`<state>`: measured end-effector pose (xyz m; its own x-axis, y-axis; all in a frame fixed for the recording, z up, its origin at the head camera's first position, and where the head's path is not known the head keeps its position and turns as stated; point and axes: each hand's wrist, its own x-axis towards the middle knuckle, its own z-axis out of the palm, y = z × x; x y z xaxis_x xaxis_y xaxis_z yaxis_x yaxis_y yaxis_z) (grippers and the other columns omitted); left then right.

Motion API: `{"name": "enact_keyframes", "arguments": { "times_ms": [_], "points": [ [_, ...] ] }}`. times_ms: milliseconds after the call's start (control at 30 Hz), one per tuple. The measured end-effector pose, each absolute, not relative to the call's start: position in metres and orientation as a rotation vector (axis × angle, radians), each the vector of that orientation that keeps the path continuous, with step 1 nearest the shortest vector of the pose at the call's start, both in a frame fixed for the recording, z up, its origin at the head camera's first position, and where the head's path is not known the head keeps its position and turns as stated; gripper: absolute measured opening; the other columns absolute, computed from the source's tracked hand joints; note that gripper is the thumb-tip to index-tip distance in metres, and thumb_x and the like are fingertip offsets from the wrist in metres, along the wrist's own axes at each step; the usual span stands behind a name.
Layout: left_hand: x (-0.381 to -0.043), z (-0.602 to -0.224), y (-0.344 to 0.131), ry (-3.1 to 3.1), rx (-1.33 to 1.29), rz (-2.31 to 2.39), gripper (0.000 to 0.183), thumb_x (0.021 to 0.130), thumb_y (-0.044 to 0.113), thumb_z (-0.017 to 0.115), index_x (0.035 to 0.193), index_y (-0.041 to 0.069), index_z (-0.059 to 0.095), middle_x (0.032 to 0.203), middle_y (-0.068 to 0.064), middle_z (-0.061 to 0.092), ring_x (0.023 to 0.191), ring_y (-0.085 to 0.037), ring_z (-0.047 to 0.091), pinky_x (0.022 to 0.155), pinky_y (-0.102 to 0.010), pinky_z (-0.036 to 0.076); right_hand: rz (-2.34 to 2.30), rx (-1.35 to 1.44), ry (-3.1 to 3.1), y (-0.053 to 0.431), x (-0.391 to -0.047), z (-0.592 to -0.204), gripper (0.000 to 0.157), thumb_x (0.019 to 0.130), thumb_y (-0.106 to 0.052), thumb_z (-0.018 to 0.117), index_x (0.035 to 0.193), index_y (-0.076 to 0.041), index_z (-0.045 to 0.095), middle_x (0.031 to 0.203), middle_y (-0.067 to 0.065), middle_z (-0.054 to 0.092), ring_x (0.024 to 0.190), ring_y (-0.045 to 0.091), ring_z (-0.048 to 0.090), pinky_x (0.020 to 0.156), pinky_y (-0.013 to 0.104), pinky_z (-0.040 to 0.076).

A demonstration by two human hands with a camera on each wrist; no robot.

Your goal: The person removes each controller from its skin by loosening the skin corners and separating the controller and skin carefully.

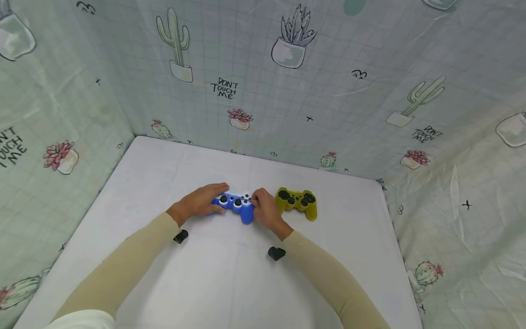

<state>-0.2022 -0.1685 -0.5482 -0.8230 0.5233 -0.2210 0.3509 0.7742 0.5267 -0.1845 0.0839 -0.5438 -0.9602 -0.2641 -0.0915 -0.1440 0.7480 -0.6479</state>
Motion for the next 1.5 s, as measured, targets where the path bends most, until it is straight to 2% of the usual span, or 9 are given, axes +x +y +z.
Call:
{"name": "enact_keyframes", "arguments": {
  "times_ms": [367,500,633,933,1100,1500],
  "points": [
    [-0.198,-0.549,-0.165,2.618,0.611,0.683,0.084,0.095,0.037,0.076,0.162,0.008,0.035,0.171,-0.013,0.031,0.158,-0.036,0.031,0.128,-0.053,0.028,-1.079,-0.322,2.767,0.088,-0.177,-0.545,0.008,0.105,-0.002,0.056,0.110,-0.004,0.063,0.108,0.009,0.062,0.097,0.021,0.058,0.092,0.036,0.055],
    [-0.199,-0.550,-0.165,2.611,0.607,0.682,0.084,0.096,0.038,0.075,0.163,0.008,0.034,0.172,-0.013,0.030,0.159,-0.036,0.030,0.128,-0.053,0.027,-0.987,-0.444,2.772,0.091,-0.178,-0.542,0.007,0.104,-0.004,0.060,0.110,-0.004,0.063,0.114,0.008,0.060,0.102,0.020,0.060,0.096,0.035,0.057],
    [-0.199,-0.549,-0.166,2.601,0.581,0.679,0.085,0.097,0.039,0.074,0.164,0.008,0.032,0.173,-0.013,0.028,0.159,-0.036,0.028,0.129,-0.053,0.026,-0.872,-0.569,2.759,0.095,-0.182,-0.541,0.012,0.103,-0.007,0.063,0.115,-0.006,0.062,0.119,0.006,0.060,0.107,0.018,0.062,0.099,0.034,0.057],
    [-0.192,-0.548,-0.156,2.665,0.541,0.709,0.079,0.098,0.033,0.073,0.161,0.005,0.036,0.171,-0.015,0.031,0.157,-0.039,0.032,0.128,-0.054,0.028,-0.854,-0.549,2.822,0.094,-0.186,-0.543,0.007,0.103,-0.004,0.062,0.109,-0.005,0.064,0.108,0.008,0.067,0.098,0.020,0.062,0.094,0.035,0.058],
    [-0.191,-0.548,-0.152,2.683,0.525,0.703,0.076,0.097,0.031,0.072,0.160,0.005,0.038,0.170,-0.014,0.033,0.157,-0.038,0.033,0.128,-0.054,0.028,-0.902,-0.485,2.830,0.092,-0.180,-0.544,0.007,0.101,-0.002,0.064,0.108,-0.003,0.066,0.109,0.011,0.070,0.098,0.022,0.064,0.095,0.038,0.058],
    [-0.189,-0.547,-0.151,2.711,0.548,0.655,0.078,0.097,0.032,0.072,0.160,0.003,0.037,0.170,-0.014,0.033,0.157,-0.037,0.034,0.128,-0.051,0.029,-0.980,-0.525,2.774,0.101,-0.168,-0.549,0.007,0.098,0.002,0.066,0.101,-0.004,0.069,0.097,0.008,0.070,0.089,0.019,0.060,0.085,0.033,0.057]
  ]
}}
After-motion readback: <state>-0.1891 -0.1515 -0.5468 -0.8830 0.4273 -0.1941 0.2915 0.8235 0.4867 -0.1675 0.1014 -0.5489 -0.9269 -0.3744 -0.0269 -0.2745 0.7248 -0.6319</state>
